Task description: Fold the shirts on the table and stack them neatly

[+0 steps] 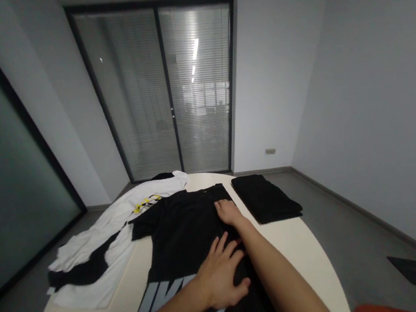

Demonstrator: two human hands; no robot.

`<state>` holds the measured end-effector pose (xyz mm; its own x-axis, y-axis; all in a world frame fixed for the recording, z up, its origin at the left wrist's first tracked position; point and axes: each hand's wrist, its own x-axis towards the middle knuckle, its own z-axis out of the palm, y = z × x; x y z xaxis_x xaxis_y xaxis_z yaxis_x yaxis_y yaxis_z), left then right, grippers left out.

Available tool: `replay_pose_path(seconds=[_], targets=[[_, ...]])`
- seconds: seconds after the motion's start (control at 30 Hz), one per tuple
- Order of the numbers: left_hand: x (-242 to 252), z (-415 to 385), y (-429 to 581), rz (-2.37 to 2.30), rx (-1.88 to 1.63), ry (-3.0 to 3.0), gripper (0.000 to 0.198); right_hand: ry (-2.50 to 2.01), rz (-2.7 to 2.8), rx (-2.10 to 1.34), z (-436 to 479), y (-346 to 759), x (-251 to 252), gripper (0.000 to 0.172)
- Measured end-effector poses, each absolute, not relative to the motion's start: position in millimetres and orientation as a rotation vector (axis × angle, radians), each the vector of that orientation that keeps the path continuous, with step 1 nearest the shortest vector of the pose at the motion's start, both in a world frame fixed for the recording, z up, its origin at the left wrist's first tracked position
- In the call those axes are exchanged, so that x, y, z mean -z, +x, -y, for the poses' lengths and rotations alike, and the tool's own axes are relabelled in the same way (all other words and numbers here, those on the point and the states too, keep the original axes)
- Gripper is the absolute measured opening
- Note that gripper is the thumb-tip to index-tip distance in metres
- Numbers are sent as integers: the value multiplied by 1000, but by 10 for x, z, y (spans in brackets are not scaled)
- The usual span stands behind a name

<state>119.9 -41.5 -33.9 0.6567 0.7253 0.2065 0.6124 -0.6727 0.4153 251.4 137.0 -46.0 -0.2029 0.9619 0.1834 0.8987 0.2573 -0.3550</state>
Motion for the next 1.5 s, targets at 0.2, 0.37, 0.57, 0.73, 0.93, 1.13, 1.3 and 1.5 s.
replay_pose_path(seconds=[0.2,0.37,0.57,0.73,0.93,1.13,1.3,1.5], targets=[[443,557,1336,-1462,-638,2421,55,-1632,2062,-270,-1212,2596,507,65],[391,385,978,-1498,-565,2525,54,-1451,2030,-300,-1098,2664,567,65],[415,-135,287,-2174,-480,2267,54,-1410,2100,-270,-1076,2753,565,62],[608,-499,-243,-2086,-422,2126,59,-1399,2102,-274,-1059,2756,554,64],[678,-721,-481,-1918,-536,2247,47,-1457,2143,-210,-1051,2773,570,62],[544,-597,-476,-2160,-769,2193,38,-1467,2200,-145,-1045,2795,569,55],[407,-469,-591,-2626,-1083,2058,46,-1510,2253,-200,-1022,2760,571,52],[445,-518,-708,-2741,-1016,1717,59,-1505,2241,-235,-1035,2761,593,51]])
